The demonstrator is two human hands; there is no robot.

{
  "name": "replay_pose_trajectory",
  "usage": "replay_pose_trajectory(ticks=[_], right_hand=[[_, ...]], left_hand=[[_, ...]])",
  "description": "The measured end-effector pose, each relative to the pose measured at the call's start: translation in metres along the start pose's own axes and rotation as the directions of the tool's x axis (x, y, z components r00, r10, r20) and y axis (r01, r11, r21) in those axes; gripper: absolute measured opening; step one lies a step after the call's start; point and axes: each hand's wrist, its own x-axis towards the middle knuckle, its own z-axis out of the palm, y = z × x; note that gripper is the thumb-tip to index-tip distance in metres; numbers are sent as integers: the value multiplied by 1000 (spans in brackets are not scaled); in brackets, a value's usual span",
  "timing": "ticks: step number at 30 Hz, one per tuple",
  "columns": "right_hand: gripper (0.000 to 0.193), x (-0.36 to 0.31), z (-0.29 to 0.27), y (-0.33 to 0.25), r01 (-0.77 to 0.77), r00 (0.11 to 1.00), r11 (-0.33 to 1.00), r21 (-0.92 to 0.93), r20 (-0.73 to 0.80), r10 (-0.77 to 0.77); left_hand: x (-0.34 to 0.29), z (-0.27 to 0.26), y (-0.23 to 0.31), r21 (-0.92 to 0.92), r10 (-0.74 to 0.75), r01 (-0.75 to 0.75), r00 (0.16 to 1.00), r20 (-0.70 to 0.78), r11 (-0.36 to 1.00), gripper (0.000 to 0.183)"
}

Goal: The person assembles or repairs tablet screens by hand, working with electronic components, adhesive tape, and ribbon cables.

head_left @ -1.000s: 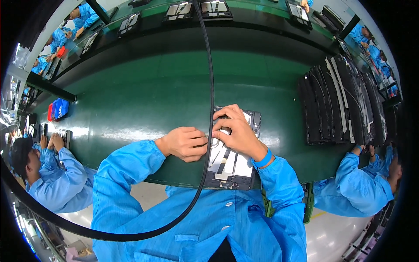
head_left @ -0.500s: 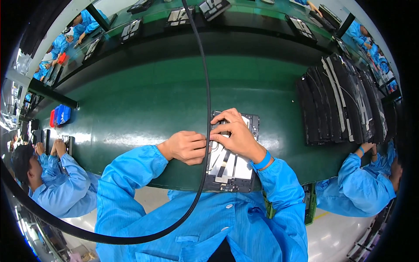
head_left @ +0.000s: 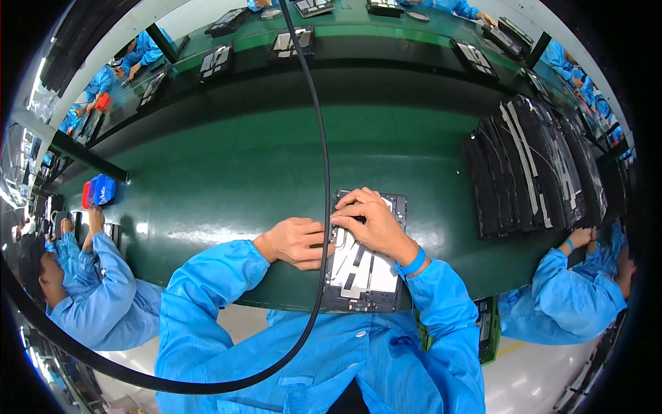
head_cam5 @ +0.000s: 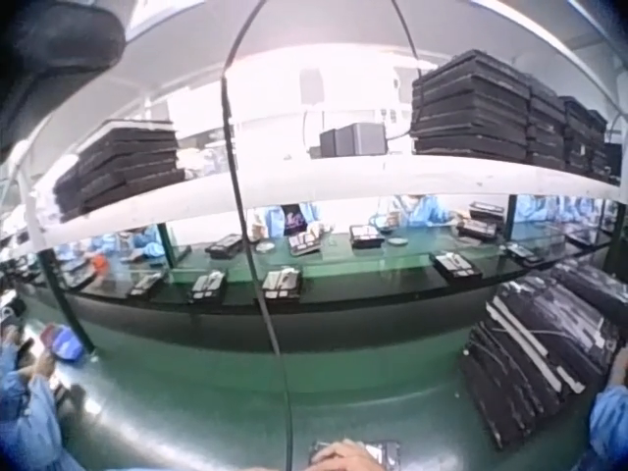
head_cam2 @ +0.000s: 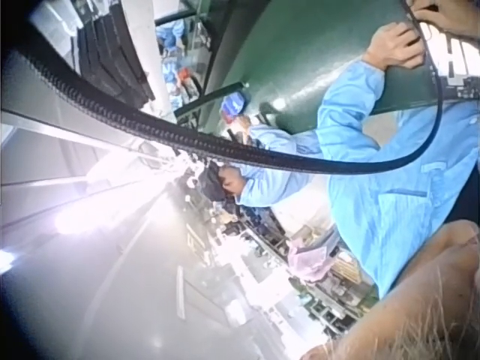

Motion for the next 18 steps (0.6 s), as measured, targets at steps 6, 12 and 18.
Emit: replay_pose_trajectory(ticks=[6, 12, 18], right_hand=[[19, 0, 1, 4, 18, 1000, 1000, 10, -6, -18], [20, 1, 2, 6, 43, 999, 999, 9, -10, -43], [17, 1, 3, 5, 47, 998, 999, 20, -45, -46]], left_hand=[[-2, 2, 0, -21, -27, 27, 999, -18, 999, 23], [0, -1, -5, -52, -15, 15, 1000, -6, 999, 23], [6, -6, -10, 8, 4, -4, 1000, 19, 1000, 23]])
